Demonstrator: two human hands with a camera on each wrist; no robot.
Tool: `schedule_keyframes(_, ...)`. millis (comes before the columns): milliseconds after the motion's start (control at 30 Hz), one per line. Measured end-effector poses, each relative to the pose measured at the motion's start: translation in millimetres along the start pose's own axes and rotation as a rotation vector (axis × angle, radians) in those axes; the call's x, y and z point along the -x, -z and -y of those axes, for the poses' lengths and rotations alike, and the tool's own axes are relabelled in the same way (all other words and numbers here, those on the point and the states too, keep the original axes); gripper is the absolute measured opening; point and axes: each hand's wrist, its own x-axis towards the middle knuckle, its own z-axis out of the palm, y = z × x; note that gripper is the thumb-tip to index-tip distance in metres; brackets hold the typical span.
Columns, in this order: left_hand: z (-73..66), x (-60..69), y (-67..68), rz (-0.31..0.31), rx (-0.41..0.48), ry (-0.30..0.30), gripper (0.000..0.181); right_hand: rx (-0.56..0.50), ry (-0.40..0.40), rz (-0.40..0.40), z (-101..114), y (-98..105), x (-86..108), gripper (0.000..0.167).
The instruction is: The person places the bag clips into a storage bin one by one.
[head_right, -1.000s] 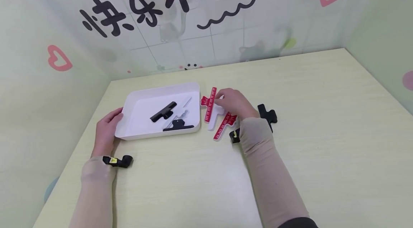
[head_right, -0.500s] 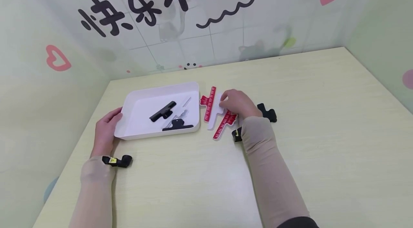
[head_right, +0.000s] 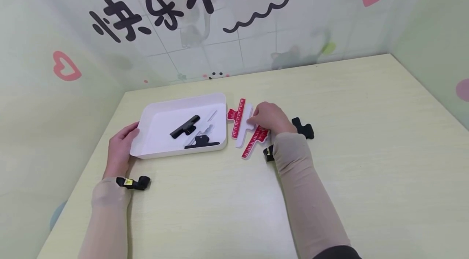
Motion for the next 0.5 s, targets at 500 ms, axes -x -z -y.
schedule_keyframes(500,1.5,0.7,-0.6,0.000,0.024,0.005,0.041,-0.183,0.034,-0.034,-3.3,4.3,0.8,0.031)
